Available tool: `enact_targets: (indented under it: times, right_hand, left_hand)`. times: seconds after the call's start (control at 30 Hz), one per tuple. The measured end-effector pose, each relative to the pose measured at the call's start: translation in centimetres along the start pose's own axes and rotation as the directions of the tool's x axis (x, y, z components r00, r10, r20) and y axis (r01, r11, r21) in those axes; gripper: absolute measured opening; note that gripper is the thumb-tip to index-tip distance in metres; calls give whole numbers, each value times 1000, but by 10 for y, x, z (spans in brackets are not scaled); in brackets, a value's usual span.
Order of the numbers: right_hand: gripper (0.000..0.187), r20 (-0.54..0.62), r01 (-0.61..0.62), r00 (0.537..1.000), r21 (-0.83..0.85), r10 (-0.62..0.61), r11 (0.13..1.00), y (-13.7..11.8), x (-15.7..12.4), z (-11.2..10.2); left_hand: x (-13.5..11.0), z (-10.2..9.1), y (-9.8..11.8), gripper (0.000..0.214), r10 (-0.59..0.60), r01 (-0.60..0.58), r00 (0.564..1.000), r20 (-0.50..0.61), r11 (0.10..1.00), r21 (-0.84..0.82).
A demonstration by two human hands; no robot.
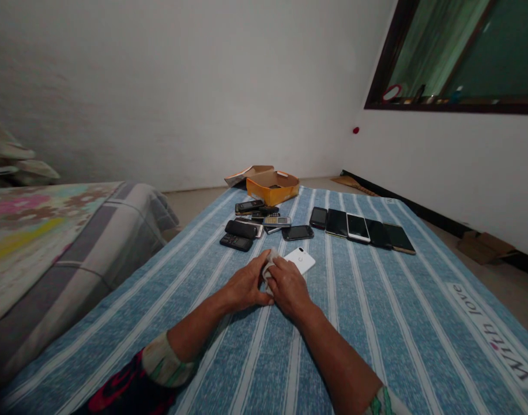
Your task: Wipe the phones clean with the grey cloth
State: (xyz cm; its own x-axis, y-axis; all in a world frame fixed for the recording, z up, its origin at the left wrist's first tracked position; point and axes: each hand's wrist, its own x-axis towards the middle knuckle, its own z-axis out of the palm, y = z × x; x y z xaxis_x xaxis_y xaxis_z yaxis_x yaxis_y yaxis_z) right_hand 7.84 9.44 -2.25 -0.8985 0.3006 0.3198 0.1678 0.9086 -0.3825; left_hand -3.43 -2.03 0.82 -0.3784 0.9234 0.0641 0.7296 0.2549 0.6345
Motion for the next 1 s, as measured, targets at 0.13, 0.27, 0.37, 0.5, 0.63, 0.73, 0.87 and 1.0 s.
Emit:
enact_targets:
  times: [0.13,0.27,0.37,0.5,0.63,0.73,0.87,1.0]
  right_hand:
    - [16,-5,-51,999,4,51,999,0,6,1]
    - [15,-8,-31,999,16,31,999,-1,3,1]
    - [18,-19,-19,1000,14,20,1000,0,2,2]
    - [19,-31,-59,998,-30,58,998,0,7,6]
    - [23,-50,-33,998,-57,31,998,2,8,8]
    - [23,-50,-57,997,-85,53,995,4,8,6]
    - [21,-84,-148,987,-128,138,981,4,5,3]
    - [23,-65,-11,998,-63,7,998,1,-1,4]
  left_hand:
    - [0,0,-2,119,27,-26,999,42,999,-24]
    - [-1,1,0,114,23,-23,999,42,1000,4]
    - [-1,3,1,109,24,-25,999,36,999,27]
    - [0,6,0,100,35,-35,999,9,998,50]
    - [0,10,-1,89,45,-43,999,-28,996,83]
    - [-1,13,-2,78,53,-46,998,-42,988,148]
    - [-1,17,-3,75,45,-32,998,-52,973,227]
    - [-2,18,-1,72,41,-25,997,-58,968,248]
